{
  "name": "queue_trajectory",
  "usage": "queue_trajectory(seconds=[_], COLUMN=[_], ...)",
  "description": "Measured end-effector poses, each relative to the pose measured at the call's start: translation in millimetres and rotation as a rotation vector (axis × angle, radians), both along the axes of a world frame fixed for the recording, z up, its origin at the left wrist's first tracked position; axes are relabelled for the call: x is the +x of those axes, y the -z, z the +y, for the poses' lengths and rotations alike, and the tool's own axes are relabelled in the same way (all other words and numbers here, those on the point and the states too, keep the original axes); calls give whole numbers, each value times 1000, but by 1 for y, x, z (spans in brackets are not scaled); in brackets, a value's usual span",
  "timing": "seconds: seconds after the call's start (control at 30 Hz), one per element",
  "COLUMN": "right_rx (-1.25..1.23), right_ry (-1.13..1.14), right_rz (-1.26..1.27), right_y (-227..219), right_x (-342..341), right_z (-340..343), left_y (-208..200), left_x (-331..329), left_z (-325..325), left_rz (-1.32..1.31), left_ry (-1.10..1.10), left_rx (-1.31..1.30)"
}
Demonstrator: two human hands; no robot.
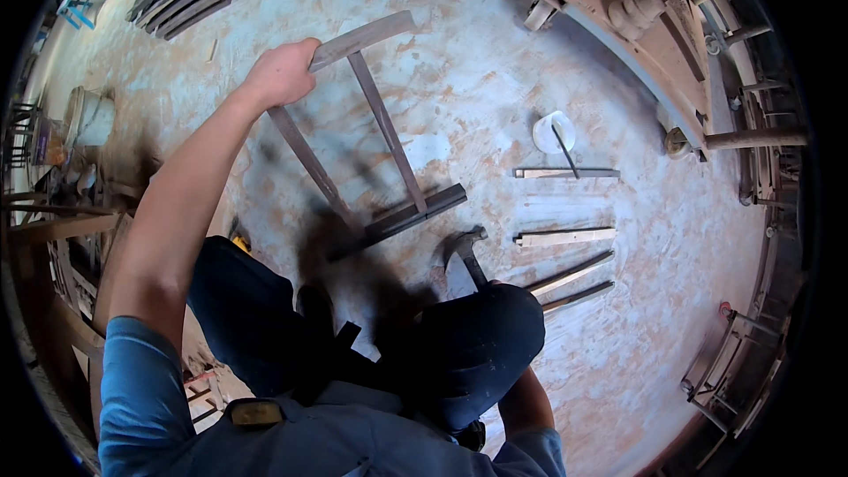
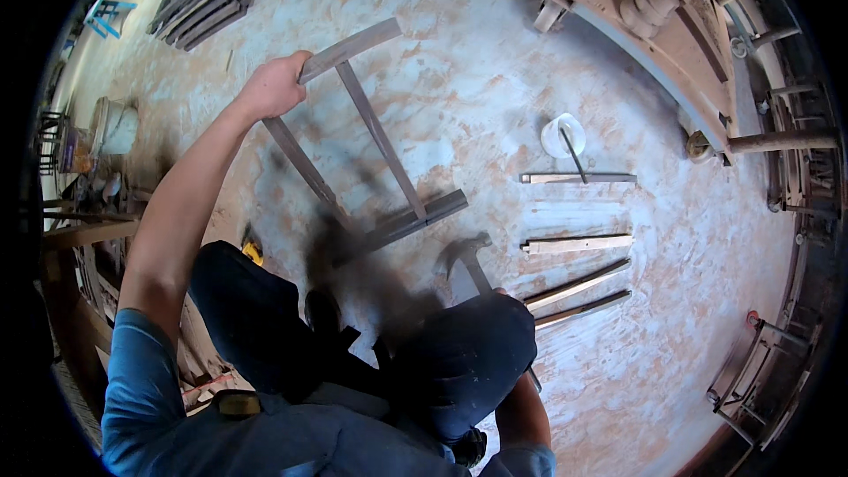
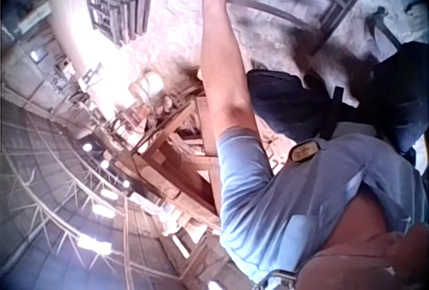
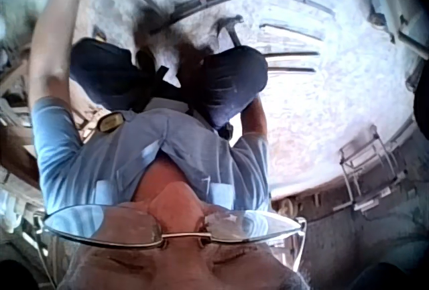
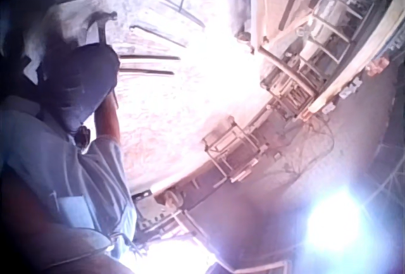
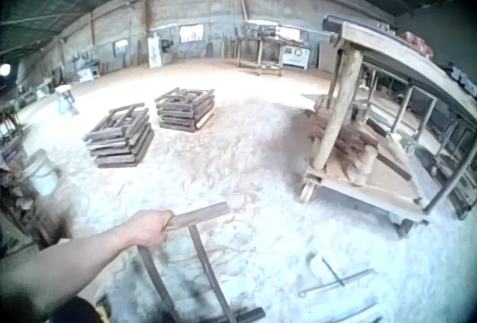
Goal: The person assembles a small wooden frame by applying glue to dowels and inserting them into pre-drilled holes in wooden slats. They use a hammer to secure the joints and a tape measure to verify dimensions before stacking the finished frame.
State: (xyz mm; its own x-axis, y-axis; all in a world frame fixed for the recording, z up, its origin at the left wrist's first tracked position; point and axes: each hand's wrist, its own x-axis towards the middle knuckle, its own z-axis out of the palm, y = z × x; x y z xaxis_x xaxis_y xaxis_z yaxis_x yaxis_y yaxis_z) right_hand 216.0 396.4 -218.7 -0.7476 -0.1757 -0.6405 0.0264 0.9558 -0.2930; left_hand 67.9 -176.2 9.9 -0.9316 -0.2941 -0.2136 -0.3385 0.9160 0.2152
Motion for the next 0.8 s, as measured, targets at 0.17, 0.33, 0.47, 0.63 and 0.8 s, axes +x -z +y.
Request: queue_trajectory(seconds=[0.17,0.33,0.47,0.63,0.8], right_rx=[160,36,59,-121,-382], right_ry=[-43,3,-36,316,795], right_rz=[67,26,19,-97,-48], right_y=[32,30,-5,-42,-154], right_x=[10,13,11,14,-33], right_z=[-16,-10,-30,13,22], left_y=[68,121,177,200,224], left_x=[22,18,21,-2,-12], left_z=[-28,-43,-63,-49,-38], left_rz=[-114,-172,-10,-131,-99], left_ry=[-34,-77,-35,-57,-99], left_rx=[156,285,45,-17,-29])
